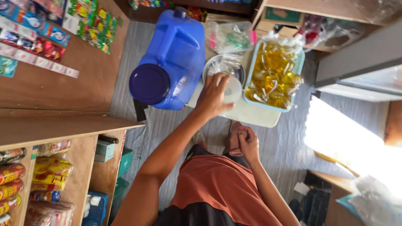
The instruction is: Organizing items and cleaning surfaces in a small grocery store.
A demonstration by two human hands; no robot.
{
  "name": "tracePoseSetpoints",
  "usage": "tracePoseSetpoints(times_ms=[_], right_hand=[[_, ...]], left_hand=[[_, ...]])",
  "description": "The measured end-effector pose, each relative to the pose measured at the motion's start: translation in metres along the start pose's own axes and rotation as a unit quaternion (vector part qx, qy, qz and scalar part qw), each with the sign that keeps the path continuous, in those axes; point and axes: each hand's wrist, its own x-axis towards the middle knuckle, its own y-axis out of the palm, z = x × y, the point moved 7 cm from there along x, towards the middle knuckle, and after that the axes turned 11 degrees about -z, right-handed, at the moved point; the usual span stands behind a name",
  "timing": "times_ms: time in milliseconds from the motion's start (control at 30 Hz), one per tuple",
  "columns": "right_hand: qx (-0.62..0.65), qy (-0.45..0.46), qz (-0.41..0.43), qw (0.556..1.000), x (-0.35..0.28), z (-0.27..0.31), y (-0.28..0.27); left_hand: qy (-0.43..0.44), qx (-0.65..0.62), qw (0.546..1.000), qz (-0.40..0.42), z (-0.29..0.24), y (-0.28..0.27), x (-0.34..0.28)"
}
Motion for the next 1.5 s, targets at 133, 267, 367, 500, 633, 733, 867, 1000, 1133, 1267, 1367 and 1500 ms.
tracePoseSetpoints(times_ms=[133,267,367,500,633,733,867,1000,1133,1267,1367,1500], right_hand=[[0.089,0.023,0.036,0.995,0.000,0.028,-0.013],[0.072,-0.111,0.076,0.988,0.007,0.079,-0.005],[0.056,-0.187,0.117,0.974,0.008,0.118,0.010],[0.057,-0.255,0.173,0.950,0.000,0.160,0.037],[0.024,-0.258,0.175,0.950,-0.007,0.177,0.069],[0.017,-0.272,0.182,0.945,-0.007,0.178,0.093],[0.053,-0.262,0.215,0.939,-0.012,0.184,0.114],[0.057,-0.271,0.208,0.938,-0.008,0.178,0.133],[0.057,-0.192,0.239,0.950,-0.007,0.168,0.157],[0.088,-0.317,0.166,0.930,-0.001,0.163,0.181],[0.062,-0.365,0.116,0.922,-0.006,0.180,0.182],[0.122,-0.220,0.198,0.947,0.007,0.174,0.201]], left_hand=[[-0.039,-0.028,0.999,-0.022,-0.059,-0.105,-0.010],[-0.010,-0.001,0.990,-0.142,-0.078,-0.204,-0.018],[-0.020,0.047,0.977,-0.206,-0.070,-0.253,-0.023],[-0.048,0.088,0.965,-0.242,-0.040,-0.274,-0.029],[-0.042,0.098,0.961,-0.257,-0.014,-0.267,-0.033],[-0.056,0.092,0.960,-0.258,-0.007,-0.268,-0.033],[-0.073,0.102,0.961,-0.245,0.005,-0.265,-0.041],[-0.058,0.050,0.970,-0.233,0.022,-0.255,-0.051],[-0.055,-0.001,0.965,-0.257,0.038,-0.258,-0.076],[-0.112,-0.168,0.919,-0.338,0.106,-0.231,-0.131],[-0.198,-0.239,0.890,-0.333,0.170,-0.172,-0.172],[-0.350,-0.101,0.860,-0.357,0.260,-0.046,-0.248]])
